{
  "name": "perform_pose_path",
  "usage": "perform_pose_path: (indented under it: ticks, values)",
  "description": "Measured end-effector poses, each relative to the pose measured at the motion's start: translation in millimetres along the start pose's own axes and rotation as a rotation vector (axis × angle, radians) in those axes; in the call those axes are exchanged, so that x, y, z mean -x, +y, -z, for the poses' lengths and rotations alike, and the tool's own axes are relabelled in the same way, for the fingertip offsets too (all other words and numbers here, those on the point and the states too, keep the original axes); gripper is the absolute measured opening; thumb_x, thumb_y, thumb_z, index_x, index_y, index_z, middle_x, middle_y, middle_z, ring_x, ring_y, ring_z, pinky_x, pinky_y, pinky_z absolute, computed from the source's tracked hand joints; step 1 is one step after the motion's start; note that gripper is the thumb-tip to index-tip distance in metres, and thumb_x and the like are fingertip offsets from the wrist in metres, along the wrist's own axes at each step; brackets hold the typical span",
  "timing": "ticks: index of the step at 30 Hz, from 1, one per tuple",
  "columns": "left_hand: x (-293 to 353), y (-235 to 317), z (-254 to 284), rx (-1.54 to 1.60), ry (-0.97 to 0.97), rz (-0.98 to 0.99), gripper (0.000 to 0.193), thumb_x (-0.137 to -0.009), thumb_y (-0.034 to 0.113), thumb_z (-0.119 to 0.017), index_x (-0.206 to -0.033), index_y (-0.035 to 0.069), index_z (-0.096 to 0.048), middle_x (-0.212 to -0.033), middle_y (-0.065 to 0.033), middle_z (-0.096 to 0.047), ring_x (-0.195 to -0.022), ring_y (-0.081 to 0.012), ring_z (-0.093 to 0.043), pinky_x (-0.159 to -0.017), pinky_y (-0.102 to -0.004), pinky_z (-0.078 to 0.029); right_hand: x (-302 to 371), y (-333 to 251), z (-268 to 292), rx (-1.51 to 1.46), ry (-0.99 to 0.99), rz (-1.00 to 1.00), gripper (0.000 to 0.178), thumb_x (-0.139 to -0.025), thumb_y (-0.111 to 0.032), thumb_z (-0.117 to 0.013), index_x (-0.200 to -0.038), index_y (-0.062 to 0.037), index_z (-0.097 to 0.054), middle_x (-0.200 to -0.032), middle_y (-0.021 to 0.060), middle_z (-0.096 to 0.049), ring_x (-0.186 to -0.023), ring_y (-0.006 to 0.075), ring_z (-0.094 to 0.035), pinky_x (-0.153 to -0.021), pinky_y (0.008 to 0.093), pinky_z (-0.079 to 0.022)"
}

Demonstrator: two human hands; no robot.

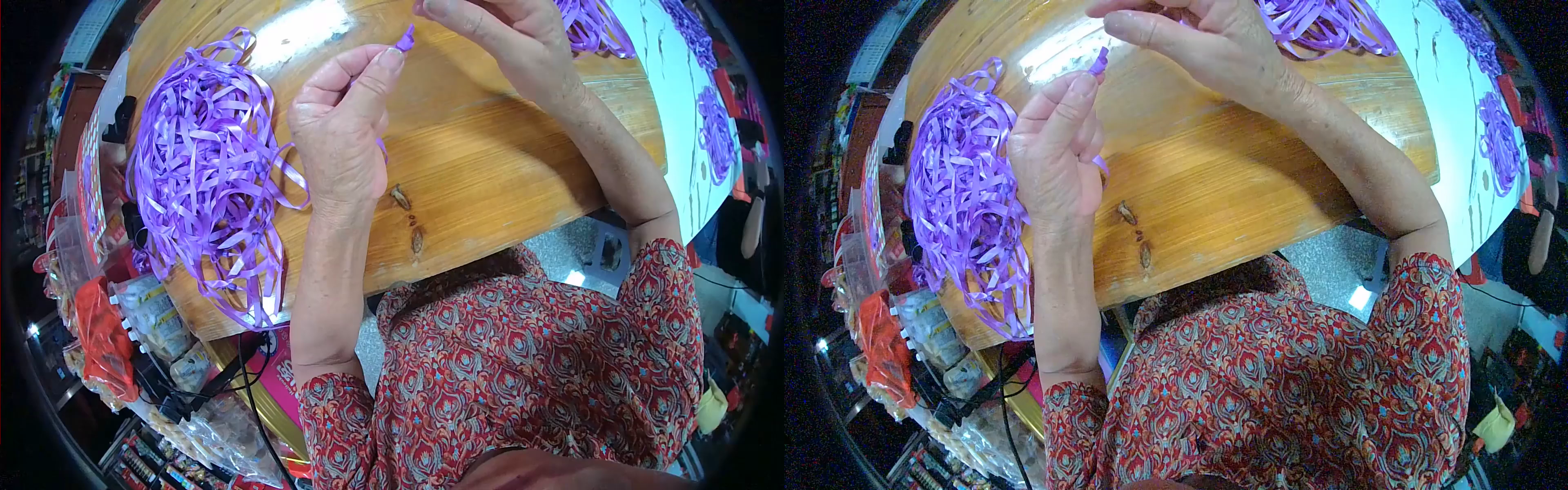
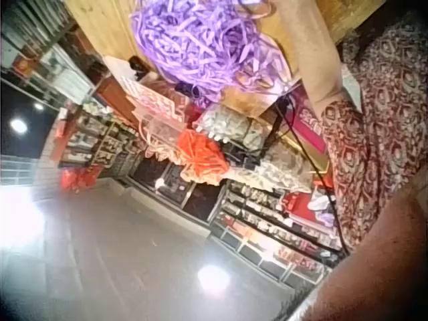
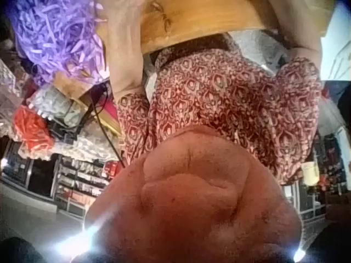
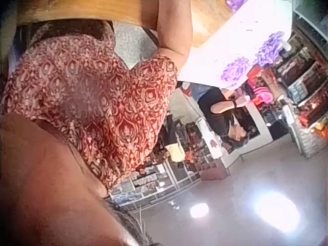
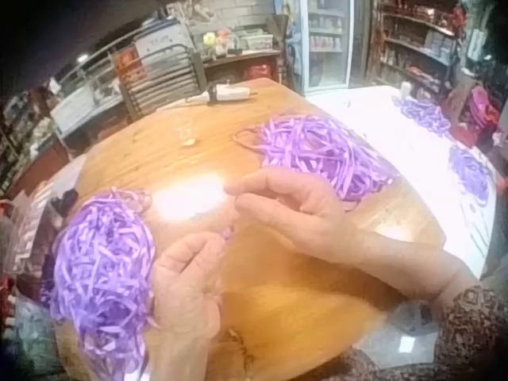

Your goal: The person picks up a purple ribbon by hand and rolls it into a small flower bud. They repeat this process several times, picking up new ribbons from a pile on the wooden table to form more flowers.

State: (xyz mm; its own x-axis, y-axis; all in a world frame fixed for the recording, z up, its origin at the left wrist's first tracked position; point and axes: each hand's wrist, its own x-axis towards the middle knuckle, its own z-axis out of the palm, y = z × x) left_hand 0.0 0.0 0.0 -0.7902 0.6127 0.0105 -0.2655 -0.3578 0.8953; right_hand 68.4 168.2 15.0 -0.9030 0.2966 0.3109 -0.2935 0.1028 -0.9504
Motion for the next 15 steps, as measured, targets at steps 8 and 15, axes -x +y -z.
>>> perform_pose_path:
  ticks: [8,15]
  values:
    - [3,2,-1,0.008,0.031,0.053,0.015,-0.081,0.007,-0.065,-0.091,-0.004,-0.064,-0.061,0.0037,-0.053,-0.044,-0.0015,-0.032,-0.041,-0.0179,-0.022,7,-25,-13,0.777,-0.182,0.676,0.032,-0.074,-0.007,-0.065,-0.106,-0.0041,-0.062,-0.092,0.0063,-0.06,-0.083,0.0212,-0.055,-0.073,0.0309,-0.041]
    - [2,3,-3,-0.137,0.026,-0.065,0.009,-0.077,0.002,-0.068,-0.086,-0.001,-0.066,-0.073,0.0,-0.062,-0.06,-0.0023,-0.05,-0.054,-0.0148,-0.038,-14,7,10,1.0,-0.113,1.18,0.019,-0.071,-0.01,-0.066,-0.09,-0.0066,-0.062,-0.083,0.0036,-0.056,-0.078,0.0211,-0.053,-0.07,0.0313,-0.039]
